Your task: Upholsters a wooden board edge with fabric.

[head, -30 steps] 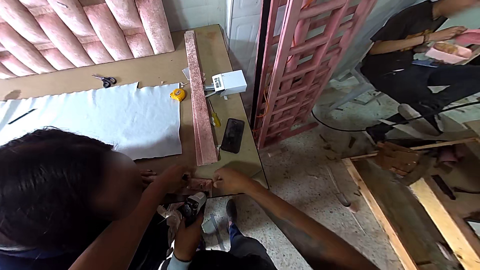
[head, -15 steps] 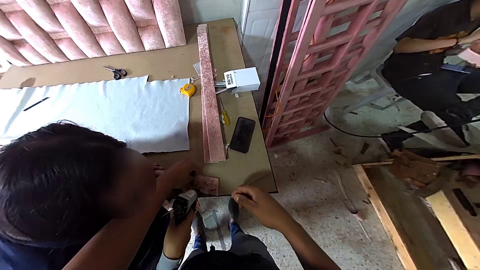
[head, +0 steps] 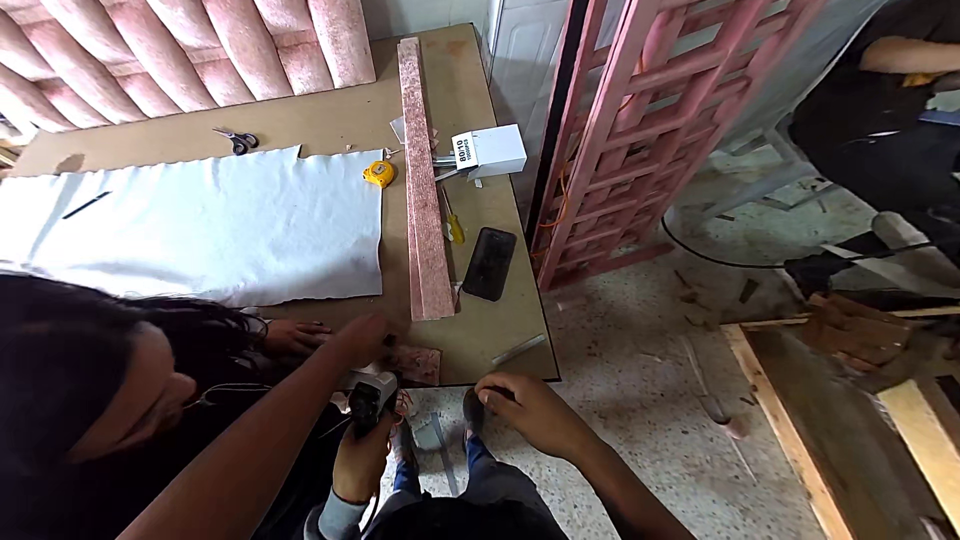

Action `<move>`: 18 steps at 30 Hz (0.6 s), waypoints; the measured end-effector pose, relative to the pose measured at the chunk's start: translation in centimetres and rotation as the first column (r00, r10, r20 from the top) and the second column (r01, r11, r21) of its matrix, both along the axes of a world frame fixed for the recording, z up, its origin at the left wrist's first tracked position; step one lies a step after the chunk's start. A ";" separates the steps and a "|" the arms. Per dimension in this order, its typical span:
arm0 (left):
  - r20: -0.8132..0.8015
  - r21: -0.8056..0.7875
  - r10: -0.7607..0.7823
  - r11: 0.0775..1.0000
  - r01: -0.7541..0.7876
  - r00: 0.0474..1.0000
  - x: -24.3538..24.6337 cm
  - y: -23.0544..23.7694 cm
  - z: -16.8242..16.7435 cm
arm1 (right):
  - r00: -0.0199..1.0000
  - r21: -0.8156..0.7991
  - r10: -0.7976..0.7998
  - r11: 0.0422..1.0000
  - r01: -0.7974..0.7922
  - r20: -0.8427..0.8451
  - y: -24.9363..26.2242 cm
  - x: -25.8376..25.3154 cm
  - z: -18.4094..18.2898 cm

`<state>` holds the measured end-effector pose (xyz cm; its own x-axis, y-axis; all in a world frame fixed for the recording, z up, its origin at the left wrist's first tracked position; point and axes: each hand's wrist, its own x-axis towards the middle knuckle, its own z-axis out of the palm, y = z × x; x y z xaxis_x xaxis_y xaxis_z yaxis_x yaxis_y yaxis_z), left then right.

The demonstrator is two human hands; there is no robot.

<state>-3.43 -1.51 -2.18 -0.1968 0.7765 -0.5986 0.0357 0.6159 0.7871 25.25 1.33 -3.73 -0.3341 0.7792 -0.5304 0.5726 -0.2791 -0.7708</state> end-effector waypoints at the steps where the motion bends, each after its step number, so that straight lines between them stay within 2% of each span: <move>1: -0.014 -0.032 -0.005 0.999 0.005 1.000 0.0 0.1 0.2 | 1.000 0.000 0.000 1.000 0.000 -0.001 -0.1 0.1 -0.1; 4: -0.019 -0.043 -0.048 0.998 0.047 0.999 0.1 0.7 0.4 | 1.000 0.005 0.007 1.000 -0.007 -0.006 -0.5 0.3 -0.5; 7: -0.033 -0.063 -0.157 0.986 0.155 0.987 0.8 2.3 2.2 | 1.000 0.011 0.023 1.000 -0.023 -0.003 -1.0 0.3 -0.8; 9: -0.102 -0.038 -0.125 0.992 0.122 0.987 0.2 1.5 0.9 | 1.000 0.006 0.027 1.000 -0.027 -0.006 -1.3 0.4 -1.0; 12: -0.111 0.011 -0.144 0.989 0.146 0.983 -1.7 0.4 -0.7 | 1.000 0.013 0.017 1.000 -0.017 -0.025 -1.7 0.7 -1.3; 16: -0.093 0.114 -0.223 0.966 0.233 0.970 -3.5 0.4 -0.3 | 0.999 0.009 0.013 1.000 -0.012 -0.030 -1.9 1.2 -1.7; 18: -0.139 0.080 -0.222 0.969 0.234 0.965 -3.3 1.0 0.8 | 1.000 0.002 0.006 1.000 -0.006 -0.027 -2.0 1.5 -1.9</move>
